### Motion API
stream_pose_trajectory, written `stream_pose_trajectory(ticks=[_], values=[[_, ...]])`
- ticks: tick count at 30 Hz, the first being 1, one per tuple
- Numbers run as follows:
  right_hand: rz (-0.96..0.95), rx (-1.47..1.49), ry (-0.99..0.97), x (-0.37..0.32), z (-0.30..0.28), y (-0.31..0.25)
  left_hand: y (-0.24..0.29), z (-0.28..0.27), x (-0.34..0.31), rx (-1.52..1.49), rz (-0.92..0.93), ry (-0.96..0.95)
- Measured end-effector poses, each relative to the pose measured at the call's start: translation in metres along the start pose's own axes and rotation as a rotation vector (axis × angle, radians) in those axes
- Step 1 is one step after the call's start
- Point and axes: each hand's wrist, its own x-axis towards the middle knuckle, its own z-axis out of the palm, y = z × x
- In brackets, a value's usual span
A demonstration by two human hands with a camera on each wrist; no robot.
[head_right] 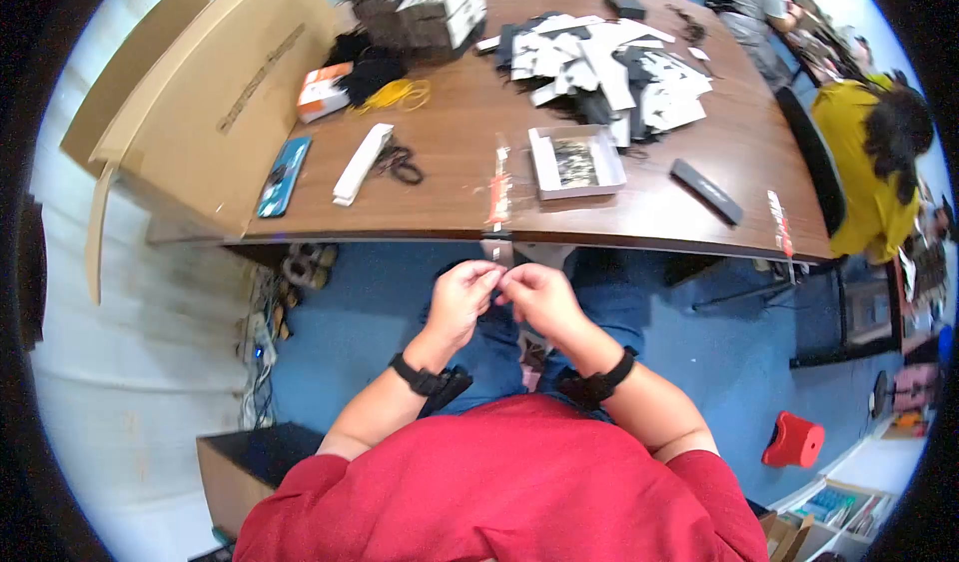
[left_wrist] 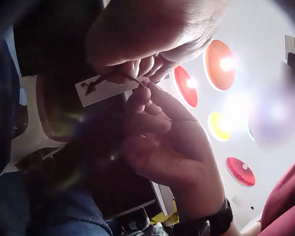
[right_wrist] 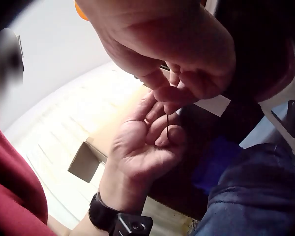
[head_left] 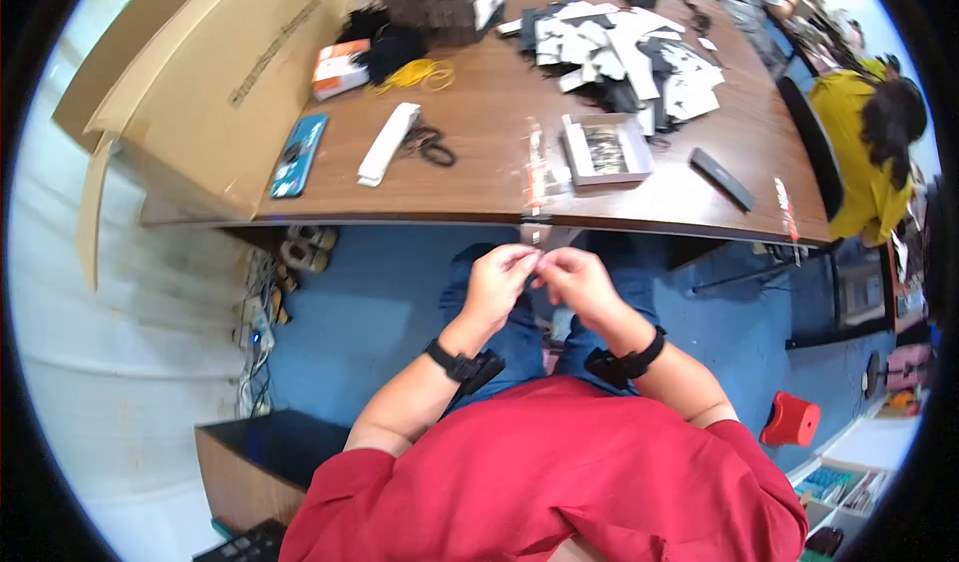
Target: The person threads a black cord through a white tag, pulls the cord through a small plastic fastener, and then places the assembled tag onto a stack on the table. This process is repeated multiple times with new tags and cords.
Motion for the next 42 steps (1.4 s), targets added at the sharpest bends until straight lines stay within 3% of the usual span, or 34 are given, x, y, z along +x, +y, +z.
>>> stream_pose_trajectory(ticks=[2,3,6,8,11,15,17,29,35,38,40,42], values=[[0.030,-0.073,0.030,-0.001,0.006,0.003,0.001,-0.004,-0.004,0.114,0.024,0.033],[-0.074,-0.121,0.011,-0.003,0.005,0.003,-0.003,-0.004,-0.003,0.192,0.092,0.049],[-0.097,-0.247,-0.020,0.000,-0.003,0.000,-0.005,0.001,0.001,0.287,0.158,0.089],[-0.358,-0.523,0.099,0.006,-0.006,0.009,-0.016,0.000,0.007,0.369,0.299,0.107],[-0.578,-0.576,0.425,-0.012,-0.002,-0.022,-0.022,-0.004,0.012,0.370,0.349,0.106],[-0.847,-0.745,0.467,-0.019,0.000,-0.045,-0.012,-0.006,0.006,0.299,0.175,0.098],[-0.942,-0.888,0.435,-0.012,-0.001,-0.041,-0.012,-0.003,0.006,0.310,0.205,0.095],[-0.988,-0.938,0.430,-0.014,-0.001,-0.041,-0.010,-0.005,0.008,0.312,0.207,0.063],[-1.112,-0.905,0.462,-0.013,0.001,-0.035,-0.011,-0.006,0.008,0.330,0.213,0.071],[-1.006,-0.940,0.383,-0.011,-0.004,-0.039,-0.006,0.003,0.007,0.416,0.240,0.117],[-0.992,-0.961,0.472,-0.004,0.001,-0.038,0.009,0.008,0.001,0.604,0.230,0.134],[-0.921,-0.919,0.467,-0.004,0.006,-0.039,0.006,0.003,0.002,0.565,0.326,0.110]])
